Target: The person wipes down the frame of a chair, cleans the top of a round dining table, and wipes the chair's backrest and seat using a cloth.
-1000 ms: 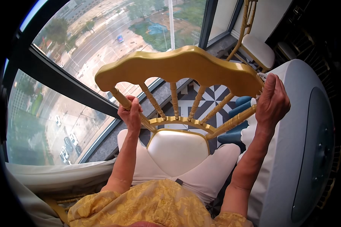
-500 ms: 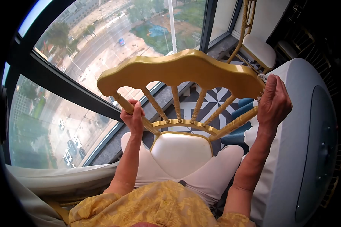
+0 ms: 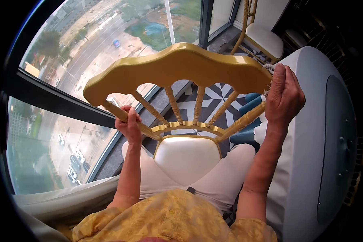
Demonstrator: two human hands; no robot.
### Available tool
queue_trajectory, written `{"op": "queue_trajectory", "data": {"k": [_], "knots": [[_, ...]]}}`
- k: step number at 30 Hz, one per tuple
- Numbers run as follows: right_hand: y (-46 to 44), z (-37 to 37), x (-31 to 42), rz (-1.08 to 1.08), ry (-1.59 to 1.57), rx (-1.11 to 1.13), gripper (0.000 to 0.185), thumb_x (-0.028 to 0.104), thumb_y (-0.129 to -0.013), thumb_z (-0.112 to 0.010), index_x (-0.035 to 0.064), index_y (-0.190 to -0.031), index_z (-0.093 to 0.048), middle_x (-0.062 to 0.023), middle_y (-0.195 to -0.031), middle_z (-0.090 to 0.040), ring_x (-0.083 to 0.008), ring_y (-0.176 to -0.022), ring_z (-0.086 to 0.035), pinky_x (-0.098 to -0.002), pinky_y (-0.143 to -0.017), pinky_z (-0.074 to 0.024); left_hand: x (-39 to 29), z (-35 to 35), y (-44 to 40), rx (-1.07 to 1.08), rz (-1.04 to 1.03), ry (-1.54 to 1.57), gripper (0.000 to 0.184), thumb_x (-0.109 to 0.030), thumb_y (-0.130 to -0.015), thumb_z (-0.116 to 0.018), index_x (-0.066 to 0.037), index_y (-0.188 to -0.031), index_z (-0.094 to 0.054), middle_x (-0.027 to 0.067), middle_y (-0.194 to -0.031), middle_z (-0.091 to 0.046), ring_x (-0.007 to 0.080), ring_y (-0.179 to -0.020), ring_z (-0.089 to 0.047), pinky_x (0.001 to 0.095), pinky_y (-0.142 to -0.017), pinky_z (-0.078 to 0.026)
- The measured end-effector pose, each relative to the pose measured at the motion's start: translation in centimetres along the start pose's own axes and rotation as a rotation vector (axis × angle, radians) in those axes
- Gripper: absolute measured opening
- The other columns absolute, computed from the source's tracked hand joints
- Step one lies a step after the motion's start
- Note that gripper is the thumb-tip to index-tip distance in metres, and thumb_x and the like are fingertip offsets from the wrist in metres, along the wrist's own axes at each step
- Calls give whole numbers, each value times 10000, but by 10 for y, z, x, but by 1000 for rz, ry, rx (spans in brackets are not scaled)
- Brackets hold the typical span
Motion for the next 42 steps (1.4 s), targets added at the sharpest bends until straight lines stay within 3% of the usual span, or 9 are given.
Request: {"op": "queue_trajectory", "data": {"k": [2, 11, 13, 20, 22, 28, 30, 42], "knots": [[1, 0, -3, -54, -22, 43, 558, 470, -1045, -380, 40, -898, -703, -91, -715, -668, -226, -623, -657, -351, -602, -522, 3, 3, 0, 10, -24, -11, 74, -51, -887, -647, -2, -920, -603, 26, -716, -570, 75, -534, -541, 215, -482, -469], [0, -5, -3, -60, -114, -16, 519, 396, -1052, -410, 20, -838, -695, -105, -685, -656, -228, -617, -667, -333, -608, -531, -2, -5, -1, -79, -82, -73, 72, -45, -877, -612, 11, -902, -575, 29, -647, -514, 72, -504, -485, 201, -470, -416], [0, -5, -5, -33, -141, -23, 500, 385, -1049, -426, 21, -842, -699, -104, -681, -659, -215, -601, -664, -324, -583, -523, -1, -6, 0, -14, -65, -29, 69, -37, -874, -607, 15, -895, -568, 28, -646, -507, 73, -505, -483, 200, -474, -416], [4, -5, -12, -110, -71, -30, 559, 469, -1041, -399, 44, -871, -719, -47, -633, -673, -167, -570, -676, -292, -560, -527, 2, -5, 1, -43, -78, -35, 98, -53, -867, -663, 12, -892, -594, 42, -678, -553, 92, -520, -532, 218, -492, -449], [4, -4, -10, -220, -43, 48, 680, 583, -1004, -390, -4, -1064, -728, -131, -817, -729, -225, -787, -713, -327, -726, -552, -2, -5, 2, -32, -88, -32, 110, -62, -863, -676, 8, -896, -597, 45, -683, -556, 97, -524, -538, 219, -497, -448], [6, -5, -10, -248, -57, 43, 673, 564, -1012, -383, -12, -1062, -727, -139, -856, -731, -231, -818, -701, -317, -759, -528, -2, -5, 2, -53, -92, -48, 136, -90, -878, -676, 16, -908, -596, 43, -666, -553, 103, -509, -535, 219, -486, -439], [5, -5, -9, -138, -44, 16, 592, 522, -1027, -379, 59, -953, -741, -68, -707, -701, -180, -658, -708, -325, -646, -566, 0, -3, 3, -47, -78, -34, 139, -93, -878, -678, 15, -910, -597, 43, -674, -554, 103, -515, -536, 221, -491, -440], [3, -3, -6, -92, -54, -15, 564, 490, -1035, -393, 56, -910, -729, -81, -684, -682, -209, -617, -676, -337, -610, -539, -1, -3, 4, -38, -58, -25, 136, -98, -885, -678, 6, -921, -598, 42, -694, -558, 105, -538, -539, 219, -511, -436]]}}
Point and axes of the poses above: each hand's wrist, its own y-axis away from the middle knuckle, its own z-axis out of the back of the hand, x = y × z, the point moved 3 cm from there along -y, towards the middle knuckle
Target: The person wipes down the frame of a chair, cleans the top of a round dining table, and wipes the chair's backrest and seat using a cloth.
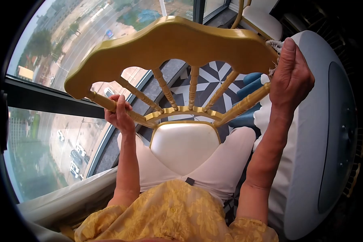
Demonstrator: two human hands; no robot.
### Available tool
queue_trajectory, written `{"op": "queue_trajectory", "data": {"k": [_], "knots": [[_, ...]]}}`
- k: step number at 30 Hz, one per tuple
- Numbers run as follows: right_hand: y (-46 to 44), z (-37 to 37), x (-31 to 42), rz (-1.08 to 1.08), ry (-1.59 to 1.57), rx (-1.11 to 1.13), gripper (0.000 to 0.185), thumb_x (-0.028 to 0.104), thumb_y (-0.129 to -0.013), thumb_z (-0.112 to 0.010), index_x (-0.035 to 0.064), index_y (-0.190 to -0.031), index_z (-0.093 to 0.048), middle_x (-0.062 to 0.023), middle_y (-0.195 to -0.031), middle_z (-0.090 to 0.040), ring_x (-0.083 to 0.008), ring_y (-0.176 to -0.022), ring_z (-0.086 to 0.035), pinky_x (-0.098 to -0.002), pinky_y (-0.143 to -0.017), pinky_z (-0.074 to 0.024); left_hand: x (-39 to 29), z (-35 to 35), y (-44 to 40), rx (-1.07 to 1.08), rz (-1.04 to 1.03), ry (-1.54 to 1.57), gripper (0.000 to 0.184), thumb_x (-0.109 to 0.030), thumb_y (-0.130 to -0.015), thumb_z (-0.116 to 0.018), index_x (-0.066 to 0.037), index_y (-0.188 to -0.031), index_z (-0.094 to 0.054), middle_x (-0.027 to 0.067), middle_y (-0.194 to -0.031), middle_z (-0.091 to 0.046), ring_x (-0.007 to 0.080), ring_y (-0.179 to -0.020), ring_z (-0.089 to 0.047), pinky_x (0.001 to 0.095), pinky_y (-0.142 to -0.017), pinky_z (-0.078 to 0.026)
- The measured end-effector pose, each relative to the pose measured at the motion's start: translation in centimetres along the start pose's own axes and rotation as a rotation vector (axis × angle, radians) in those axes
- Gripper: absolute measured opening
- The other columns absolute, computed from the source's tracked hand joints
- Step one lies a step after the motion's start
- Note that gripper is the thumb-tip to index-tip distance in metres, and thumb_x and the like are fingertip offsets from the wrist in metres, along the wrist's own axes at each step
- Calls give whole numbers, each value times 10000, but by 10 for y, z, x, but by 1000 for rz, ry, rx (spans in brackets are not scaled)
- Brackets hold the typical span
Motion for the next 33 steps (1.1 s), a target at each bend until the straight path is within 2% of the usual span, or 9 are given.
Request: {"op": "queue_trajectory", "data": {"k": [4, 5, 15, 17, 25, 28, 30, 33], "knots": [[0, -2, 0, 76, -3, -34, 546, 464, -1043, -394, 52, -919, -731, -87, -694, -680, -216, -612, -671, -326, -597, -534, 3, 1, 0, -2, -18, 7, 141, -104, -892, -680, 1, -928, -593, 37, -675, -554, 100, -531, -535, 213, -505, -428], [1, 0, -2, 61, 5, -8, 545, 465, -1042, -394, 53, -926, -732, -87, -702, -683, -214, -616, -673, -323, -594, -535, 5, 3, -1, 19, 8, 46, 151, -63, -865, -699, -6, -950, -588, 29, -725, -566, 90, -538, -544, 216, -503, -453], [4, -1, -5, 46, 21, 41, 530, 457, -1041, -403, 55, -937, -732, -82, -720, -691, -220, -659, -692, -329, -637, -552, 2, 3, -1, 29, 43, 46, 149, -68, -868, -698, -6, -945, -587, 23, -687, -557, 83, -539, -531, 213, -504, -448], [0, -1, 0, 82, 7, -29, 524, 445, -1044, -401, 54, -924, -728, -85, -727, -690, -221, -662, -688, -333, -641, -546, 1, -2, -6, 41, 20, 44, 132, -83, -883, -685, -5, -930, -590, 26, -681, -552, 88, -539, -533, 211, -503, -440], [1, 1, 0, 74, 32, 23, 503, 418, -1049, -403, 54, -919, -725, -96, -726, -687, -237, -640, -676, -337, -622, -534, 5, 4, -1, 59, -4, 22, 132, -92, -899, -674, -2, -936, -585, 36, -705, -555, 92, -528, -530, 208, -501, -436], [1, -2, -2, 39, 8, 29, 513, 422, -1049, -401, 52, -884, -714, -96, -712, -679, -239, -626, -672, -341, -614, -533, 4, 2, 0, 42, 0, 20, 140, -99, -898, -678, -4, -942, -586, 31, -689, -551, 93, -521, -529, 206, -498, -433], [0, -2, 1, 105, -1, -50, 529, 433, -1050, -391, 52, -849, -698, -91, -702, -673, -230, -615, -668, -342, -605, -531, 3, 1, -1, 30, -5, 26, 143, -104, -897, -681, -6, -940, -587, 30, -679, -550, 93, -520, -530, 205, -497, -432], [0, 0, 1, 66, 4, 6, 538, 441, -1052, -379, 56, -833, -686, -89, -700, -669, -222, -614, -667, -341, -601, -528, 4, 2, -1, 22, 1, 24, 148, -112, -895, -683, -7, -937, -587, 31, -670, -550, 94, -520, -532, 204, -496, -433]]}}
Point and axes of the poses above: each hand's wrist, its own y-axis away from the middle knuckle, its own z-axis out of the back of the hand, x = y × z, the point moved 3 cm from there along -y, towards the middle knuckle
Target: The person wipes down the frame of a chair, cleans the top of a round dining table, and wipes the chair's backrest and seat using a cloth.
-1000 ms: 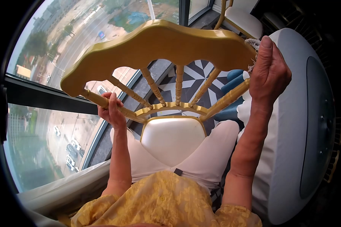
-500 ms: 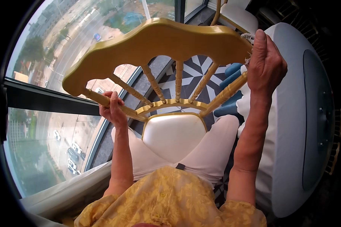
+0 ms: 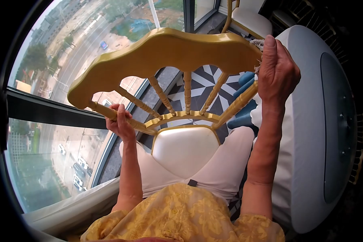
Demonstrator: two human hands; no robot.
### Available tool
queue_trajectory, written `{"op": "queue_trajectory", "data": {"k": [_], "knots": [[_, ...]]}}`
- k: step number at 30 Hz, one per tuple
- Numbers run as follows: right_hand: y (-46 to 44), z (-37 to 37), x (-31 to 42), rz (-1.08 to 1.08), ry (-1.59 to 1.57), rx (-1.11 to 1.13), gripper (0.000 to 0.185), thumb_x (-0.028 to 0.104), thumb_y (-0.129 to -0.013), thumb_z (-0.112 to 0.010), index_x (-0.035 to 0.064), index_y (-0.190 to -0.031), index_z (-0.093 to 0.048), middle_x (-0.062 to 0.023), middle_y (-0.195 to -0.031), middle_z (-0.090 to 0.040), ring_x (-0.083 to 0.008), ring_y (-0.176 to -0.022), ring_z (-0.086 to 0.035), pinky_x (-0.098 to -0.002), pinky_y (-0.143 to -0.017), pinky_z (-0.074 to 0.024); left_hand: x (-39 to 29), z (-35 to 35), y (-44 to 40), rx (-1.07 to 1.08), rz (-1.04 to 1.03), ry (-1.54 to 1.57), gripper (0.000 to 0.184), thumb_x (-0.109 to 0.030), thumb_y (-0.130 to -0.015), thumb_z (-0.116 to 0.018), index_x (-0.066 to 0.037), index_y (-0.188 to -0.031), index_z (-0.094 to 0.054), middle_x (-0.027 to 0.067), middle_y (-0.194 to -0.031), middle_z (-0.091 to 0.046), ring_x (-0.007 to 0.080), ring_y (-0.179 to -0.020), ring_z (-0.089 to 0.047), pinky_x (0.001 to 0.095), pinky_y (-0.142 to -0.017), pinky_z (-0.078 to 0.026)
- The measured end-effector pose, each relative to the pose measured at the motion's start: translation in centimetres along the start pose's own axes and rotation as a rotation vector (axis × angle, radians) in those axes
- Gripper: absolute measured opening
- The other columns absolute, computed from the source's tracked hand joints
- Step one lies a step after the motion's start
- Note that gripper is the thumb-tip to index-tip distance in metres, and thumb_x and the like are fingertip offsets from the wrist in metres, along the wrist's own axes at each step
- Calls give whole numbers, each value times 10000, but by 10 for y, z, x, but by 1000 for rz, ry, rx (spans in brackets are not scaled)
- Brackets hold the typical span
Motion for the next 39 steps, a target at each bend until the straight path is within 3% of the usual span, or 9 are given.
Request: {"op": "queue_trajectory", "data": {"k": [21, 39], "knots": [[1, 0, -2, -37, 24, 36, 535, 459, -1045, -386, 54, -945, -723, -99, -761, -702, -230, -685, -700, -342, -642, -557, 0, 1, 1, -1, 13, -36, 129, -106, -891, -670, -10, -925, -592, 33, -689, -558, 89, -529, -542, 206, -508, -446], [2, -2, -4, 10, 25, -6, 536, 463, -1042, -391, 53, -934, -719, -104, -761, -696, -236, -690, -698, -359, -653, -559, -2, 0, 1, 10, -2, -27, 131, -108, -897, -670, -3, -922, -596, 33, -701, -565, 89, -533, -546, 202, -507, -446]]}}
Point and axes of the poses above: each hand's wrist, its own y-axis away from the middle knuckle, its own z-axis out of the back of the hand, x = y × z, the point moved 3 cm from there along -y, towards the middle knuckle
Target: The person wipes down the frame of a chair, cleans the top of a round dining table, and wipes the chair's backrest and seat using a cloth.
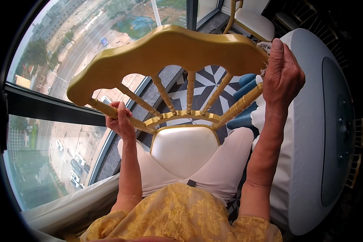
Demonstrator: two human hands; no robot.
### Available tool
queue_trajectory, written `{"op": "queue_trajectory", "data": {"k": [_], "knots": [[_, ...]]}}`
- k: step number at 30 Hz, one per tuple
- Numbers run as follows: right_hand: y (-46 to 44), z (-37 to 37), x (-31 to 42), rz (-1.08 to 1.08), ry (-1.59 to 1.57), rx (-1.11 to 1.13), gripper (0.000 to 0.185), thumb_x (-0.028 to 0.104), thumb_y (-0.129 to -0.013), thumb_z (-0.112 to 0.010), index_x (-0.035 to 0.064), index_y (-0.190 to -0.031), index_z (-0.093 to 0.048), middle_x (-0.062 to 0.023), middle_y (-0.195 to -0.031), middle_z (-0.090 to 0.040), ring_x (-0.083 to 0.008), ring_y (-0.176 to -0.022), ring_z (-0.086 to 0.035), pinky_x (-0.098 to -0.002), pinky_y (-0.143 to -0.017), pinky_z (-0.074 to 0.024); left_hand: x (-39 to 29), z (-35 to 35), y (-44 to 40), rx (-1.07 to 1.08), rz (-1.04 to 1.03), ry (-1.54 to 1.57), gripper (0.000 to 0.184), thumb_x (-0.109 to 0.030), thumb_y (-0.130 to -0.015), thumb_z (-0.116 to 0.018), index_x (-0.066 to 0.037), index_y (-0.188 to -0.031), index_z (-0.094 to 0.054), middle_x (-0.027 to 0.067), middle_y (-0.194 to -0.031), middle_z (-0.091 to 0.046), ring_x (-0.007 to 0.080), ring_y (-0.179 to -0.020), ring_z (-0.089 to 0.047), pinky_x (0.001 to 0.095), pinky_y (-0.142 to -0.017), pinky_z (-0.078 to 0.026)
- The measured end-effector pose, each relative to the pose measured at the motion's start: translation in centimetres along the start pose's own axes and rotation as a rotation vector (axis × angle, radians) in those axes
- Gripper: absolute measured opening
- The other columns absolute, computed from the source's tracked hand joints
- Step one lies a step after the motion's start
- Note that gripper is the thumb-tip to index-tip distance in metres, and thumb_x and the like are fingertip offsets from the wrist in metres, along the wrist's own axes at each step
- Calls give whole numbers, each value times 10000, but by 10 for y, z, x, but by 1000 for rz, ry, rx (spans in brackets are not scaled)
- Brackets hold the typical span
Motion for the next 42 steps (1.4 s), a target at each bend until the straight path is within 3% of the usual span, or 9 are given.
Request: {"op": "queue_trajectory", "data": {"k": [17, 28, 42], "knots": [[0, 0, -1, -15, 4, 2, 532, 457, -1040, -402, 44, -952, -725, -111, -762, -700, -240, -671, -691, -358, -625, -551, 0, 0, 0, -9, -12, -2, 133, -99, -894, -670, 5, -930, -596, 48, -761, -579, 91, -534, -546, 212, -500, -455], [1, 1, 2, -89, 2, 78, 522, 445, -1043, -403, 50, -908, -718, -95, -710, -678, -222, -645, -682, -344, -612, -541, 2, 1, 0, -3, 22, -10, 129, -101, -895, -663, 0, -933, -592, 45, -713, -567, 91, -528, -540, 208, -503, -445], [-1, 0, 4, 15, -26, -28, 455, 384, -1045, -443, 55, -876, -709, -75, -680, -666, -204, -604, -662, -313, -571, -515, -2, -2, -1, -17, 8, -40, 121, -103, -892, -651, -3, -915, -587, 38, -661, -554, 92, -519, -540, 206, -500, -443]]}}
Point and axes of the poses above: each hand's wrist, its own y-axis away from the middle knuckle, its own z-axis out of the back of the hand, x = y × z, the point moved 3 cm from there along -y, towards the middle knuckle
